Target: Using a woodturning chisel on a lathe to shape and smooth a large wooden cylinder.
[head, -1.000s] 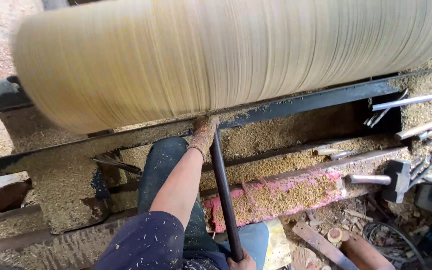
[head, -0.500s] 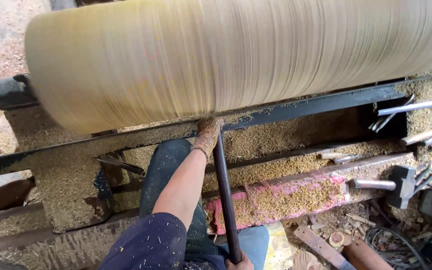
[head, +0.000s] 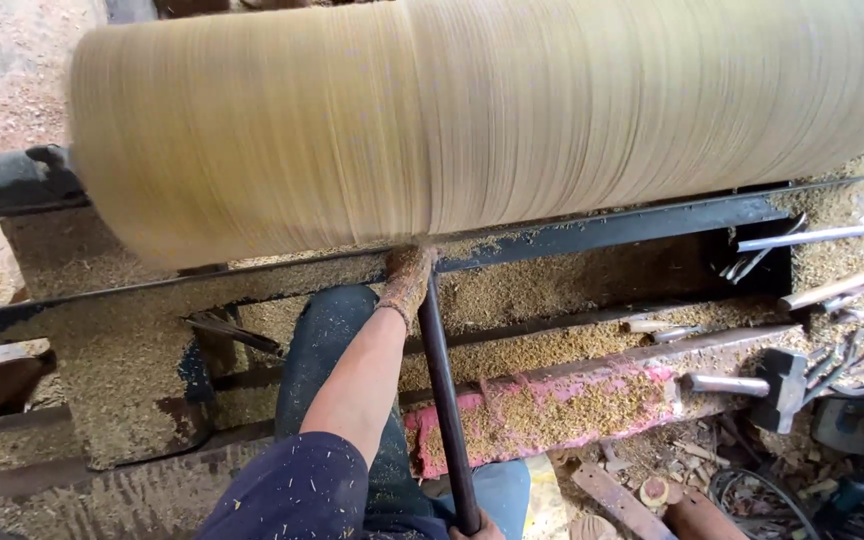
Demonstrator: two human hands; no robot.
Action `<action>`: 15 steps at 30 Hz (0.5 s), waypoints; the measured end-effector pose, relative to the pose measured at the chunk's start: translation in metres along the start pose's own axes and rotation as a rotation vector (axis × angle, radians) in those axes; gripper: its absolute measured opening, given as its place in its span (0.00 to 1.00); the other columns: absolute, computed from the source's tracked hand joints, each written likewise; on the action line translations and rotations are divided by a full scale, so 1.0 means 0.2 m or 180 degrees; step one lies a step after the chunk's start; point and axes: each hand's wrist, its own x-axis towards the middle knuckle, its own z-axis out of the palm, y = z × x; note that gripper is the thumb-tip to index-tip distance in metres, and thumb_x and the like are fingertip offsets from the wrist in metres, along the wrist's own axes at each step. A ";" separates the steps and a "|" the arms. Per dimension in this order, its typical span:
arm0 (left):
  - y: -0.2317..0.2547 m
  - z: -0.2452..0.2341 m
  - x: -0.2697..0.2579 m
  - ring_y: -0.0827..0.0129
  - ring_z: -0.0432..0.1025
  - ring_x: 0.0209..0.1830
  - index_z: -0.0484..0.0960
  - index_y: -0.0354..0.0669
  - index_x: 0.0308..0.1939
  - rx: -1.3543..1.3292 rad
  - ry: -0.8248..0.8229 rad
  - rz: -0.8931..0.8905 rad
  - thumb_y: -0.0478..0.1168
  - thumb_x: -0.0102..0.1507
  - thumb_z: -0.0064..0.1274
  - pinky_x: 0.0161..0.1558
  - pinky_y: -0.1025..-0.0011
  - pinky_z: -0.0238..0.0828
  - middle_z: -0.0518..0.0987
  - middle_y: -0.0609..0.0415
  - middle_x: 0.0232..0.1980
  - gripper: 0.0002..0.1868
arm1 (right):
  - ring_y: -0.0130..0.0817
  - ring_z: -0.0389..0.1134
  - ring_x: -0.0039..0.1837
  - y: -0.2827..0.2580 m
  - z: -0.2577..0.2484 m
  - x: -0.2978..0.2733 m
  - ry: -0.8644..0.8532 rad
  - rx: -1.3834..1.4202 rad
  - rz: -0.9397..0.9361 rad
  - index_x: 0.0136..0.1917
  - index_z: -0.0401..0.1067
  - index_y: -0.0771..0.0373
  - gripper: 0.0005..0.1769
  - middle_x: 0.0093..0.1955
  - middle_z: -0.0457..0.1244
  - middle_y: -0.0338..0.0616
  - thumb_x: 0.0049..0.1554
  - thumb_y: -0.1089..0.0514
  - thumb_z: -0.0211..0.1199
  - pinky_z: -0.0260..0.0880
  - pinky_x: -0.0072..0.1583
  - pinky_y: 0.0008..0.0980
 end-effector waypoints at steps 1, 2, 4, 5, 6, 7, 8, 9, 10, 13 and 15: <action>0.03 -0.02 -0.03 0.69 0.70 0.19 0.77 0.46 0.25 0.0001 0.0004 0.0007 0.43 0.61 0.59 0.19 0.71 0.67 0.76 0.54 0.23 0.12 | 0.25 0.78 0.46 -0.02 0.00 -0.01 -0.0004 0.0003 -0.0006 0.54 0.85 0.39 0.28 0.40 0.76 0.32 0.37 0.52 0.75 0.72 0.56 0.17; 0.05 -0.05 -0.06 0.66 0.69 0.29 0.78 0.48 0.33 0.0369 -0.0298 -0.0429 0.60 0.58 0.51 0.32 0.69 0.68 0.73 0.52 0.32 0.20 | 0.25 0.77 0.45 -0.03 0.01 -0.04 0.0002 -0.0016 0.0030 0.52 0.85 0.39 0.25 0.39 0.75 0.32 0.37 0.52 0.74 0.72 0.55 0.17; 0.12 -0.08 -0.18 0.63 0.69 0.39 0.79 0.51 0.42 0.0774 -0.0611 -0.0881 0.77 0.55 0.44 0.45 0.66 0.69 0.71 0.51 0.40 0.36 | 0.25 0.76 0.44 -0.06 0.02 -0.11 -0.0003 -0.0013 0.0099 0.50 0.85 0.40 0.23 0.37 0.73 0.32 0.38 0.52 0.73 0.72 0.54 0.18; 0.18 -0.09 -0.26 0.66 0.68 0.28 0.75 0.50 0.34 0.0486 -0.0393 -0.0640 0.62 0.58 0.48 0.34 0.67 0.68 0.71 0.53 0.31 0.20 | 0.29 0.76 0.47 -0.08 0.02 -0.14 0.0048 -0.0123 0.0080 0.51 0.85 0.39 0.25 0.39 0.74 0.34 0.37 0.50 0.71 0.72 0.55 0.21; 0.25 -0.09 -0.33 0.69 0.67 0.18 0.72 0.49 0.26 0.0189 -0.0170 -0.0395 0.46 0.60 0.53 0.24 0.69 0.67 0.72 0.56 0.21 0.11 | 0.33 0.77 0.51 -0.10 0.02 -0.18 0.0099 -0.0240 0.0051 0.53 0.84 0.37 0.27 0.41 0.74 0.36 0.36 0.48 0.68 0.73 0.57 0.23; 0.20 -0.07 -0.26 0.69 0.67 0.18 0.72 0.49 0.26 0.0215 -0.0178 -0.0405 0.46 0.60 0.53 0.24 0.69 0.67 0.72 0.56 0.21 0.11 | 0.33 0.77 0.51 -0.09 0.02 -0.21 0.0089 -0.0226 0.0074 0.53 0.84 0.37 0.27 0.41 0.74 0.36 0.36 0.48 0.68 0.73 0.57 0.23; 0.15 -0.05 -0.18 0.69 0.68 0.16 0.73 0.46 0.26 0.0393 -0.0100 -0.0327 0.42 0.56 0.51 0.20 0.71 0.68 0.72 0.55 0.21 0.07 | 0.33 0.76 0.49 -0.10 0.01 -0.24 0.0084 -0.0218 0.0023 0.51 0.83 0.37 0.25 0.40 0.73 0.36 0.37 0.47 0.68 0.73 0.55 0.23; 0.11 -0.02 -0.10 0.69 0.69 0.14 0.74 0.42 0.27 0.0570 -0.0022 -0.0248 0.38 0.52 0.50 0.16 0.73 0.69 0.73 0.54 0.20 0.04 | 0.34 0.76 0.48 -0.11 0.00 -0.27 0.0079 -0.0209 -0.0028 0.49 0.83 0.37 0.22 0.39 0.73 0.37 0.38 0.46 0.67 0.73 0.54 0.23; 0.10 -0.01 -0.11 0.69 0.69 0.14 0.74 0.42 0.27 0.0573 -0.0027 -0.0241 0.38 0.52 0.50 0.16 0.73 0.69 0.73 0.54 0.20 0.04 | 0.34 0.76 0.48 -0.11 0.00 -0.27 0.0082 -0.0200 -0.0030 0.49 0.83 0.37 0.22 0.39 0.73 0.37 0.38 0.46 0.67 0.73 0.54 0.23; 0.12 0.00 -0.13 0.70 0.68 0.12 0.73 0.42 0.25 0.0225 -0.0328 -0.0472 0.36 0.55 0.51 0.15 0.75 0.67 0.73 0.53 0.17 0.05 | 0.32 0.76 0.48 -0.08 0.04 -0.24 -0.0013 -0.0205 0.0129 0.50 0.83 0.39 0.23 0.40 0.73 0.35 0.38 0.47 0.68 0.73 0.55 0.23; 0.17 0.00 -0.16 0.66 0.69 0.11 0.76 0.37 0.26 0.0467 -0.0095 -0.0352 0.36 0.54 0.53 0.15 0.71 0.68 0.74 0.50 0.17 0.05 | 0.35 0.76 0.51 -0.01 0.09 -0.16 0.0013 -0.0327 -0.0119 0.52 0.81 0.39 0.24 0.44 0.74 0.36 0.39 0.44 0.70 0.73 0.56 0.27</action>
